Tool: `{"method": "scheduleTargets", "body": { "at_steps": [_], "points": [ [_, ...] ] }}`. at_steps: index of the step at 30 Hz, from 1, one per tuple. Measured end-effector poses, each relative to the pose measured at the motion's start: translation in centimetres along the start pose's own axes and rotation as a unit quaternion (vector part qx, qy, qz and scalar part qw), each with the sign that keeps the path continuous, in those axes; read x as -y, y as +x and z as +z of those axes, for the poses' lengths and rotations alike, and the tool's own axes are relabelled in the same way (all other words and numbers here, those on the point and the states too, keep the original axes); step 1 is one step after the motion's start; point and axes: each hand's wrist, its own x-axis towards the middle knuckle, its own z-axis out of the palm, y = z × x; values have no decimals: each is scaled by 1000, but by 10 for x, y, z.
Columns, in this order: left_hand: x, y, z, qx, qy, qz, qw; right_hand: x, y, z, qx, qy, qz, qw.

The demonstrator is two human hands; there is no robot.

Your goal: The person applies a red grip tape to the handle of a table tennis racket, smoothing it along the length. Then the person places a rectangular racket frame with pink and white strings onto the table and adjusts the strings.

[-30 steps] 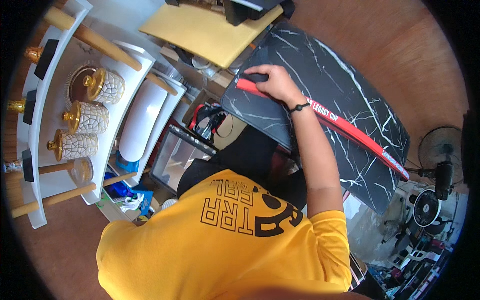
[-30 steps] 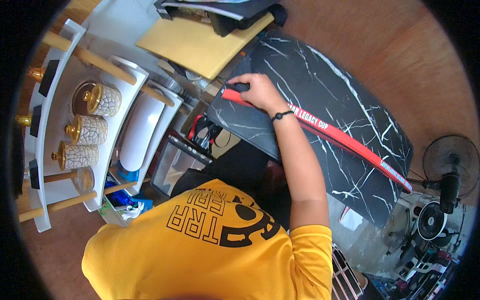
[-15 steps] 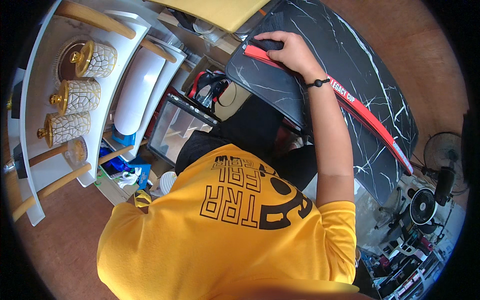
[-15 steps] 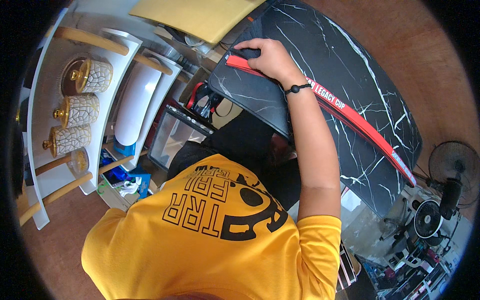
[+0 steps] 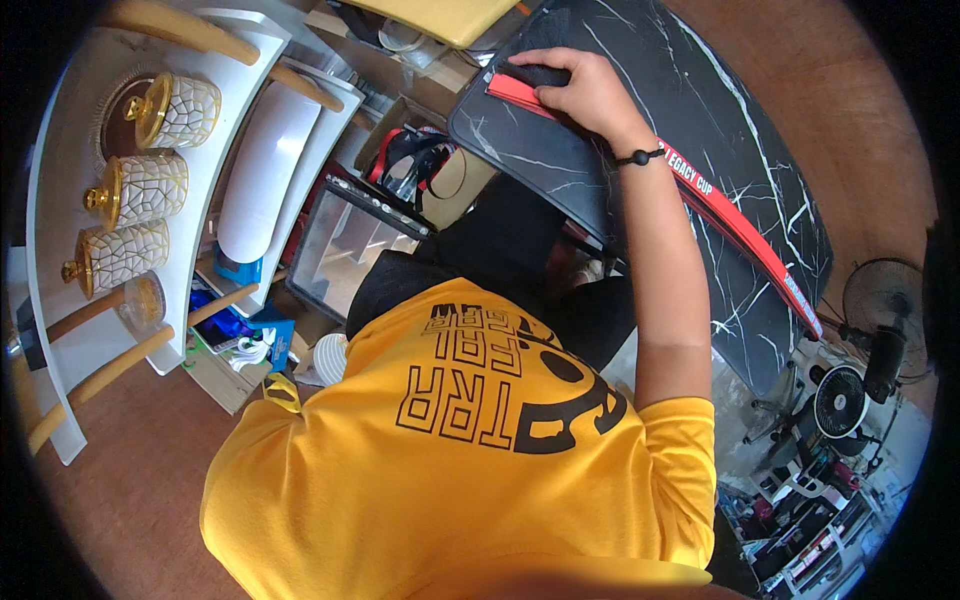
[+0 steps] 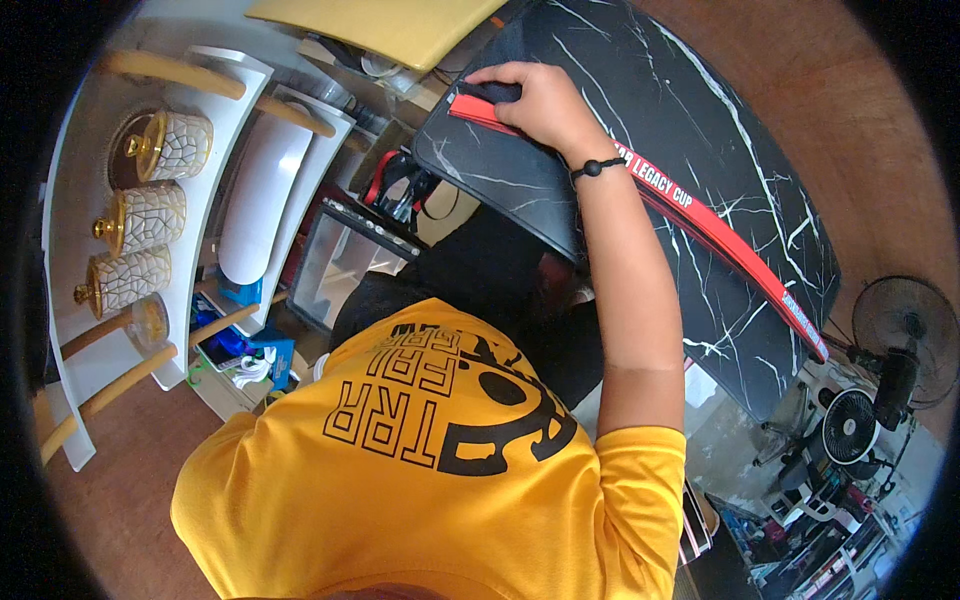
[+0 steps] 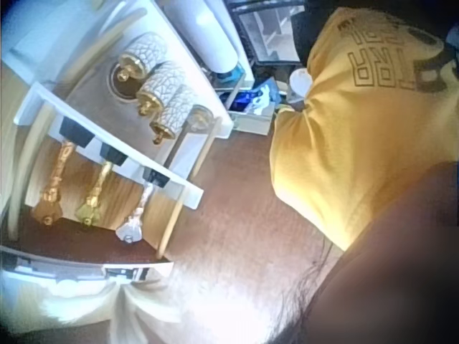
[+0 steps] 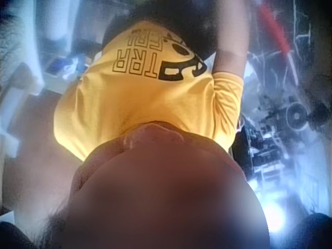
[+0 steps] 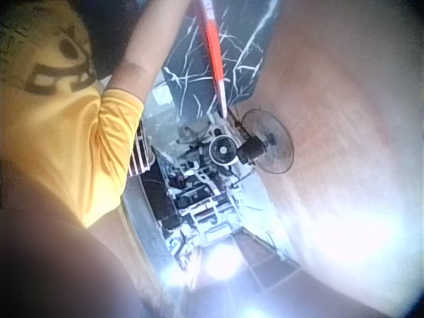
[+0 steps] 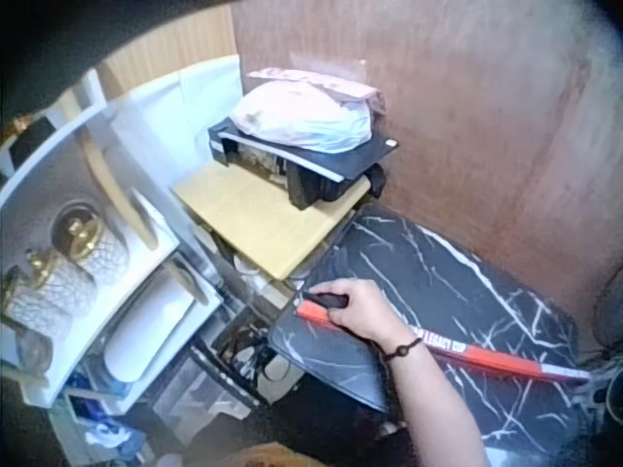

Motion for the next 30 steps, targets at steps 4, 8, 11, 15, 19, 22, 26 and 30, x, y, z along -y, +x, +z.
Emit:
{"method": "scheduleTargets", "body": {
  "at_steps": [4,8,11,15,19,22,26,30],
  "points": [
    [2,2,-5,0,-4,-1,1000,0,0,0,8,-36,7,999],
    [2,3,-7,0,-1,-1,1000,2,0,0,7,-43,10,999],
    [1,6,-8,4,0,-2,1000,2,0,0,7,-48,9,999],
    [1,9,-8,8,-1,-5,1000,4,-1,0,3,-38,5,999],
    [-3,9,-8,12,7,-8,1000,5,0,-2,3,-38,6,999],
    [-6,10,-7,18,13,-12,1000,4,0,-1,11,-34,13,999],
    [-12,15,-6,25,22,-13,999,2,0,-3,19,-13,3,1000],
    [-22,21,-3,31,28,-10,999,4,1,-5,26,0,0,1000]
  ]
}}
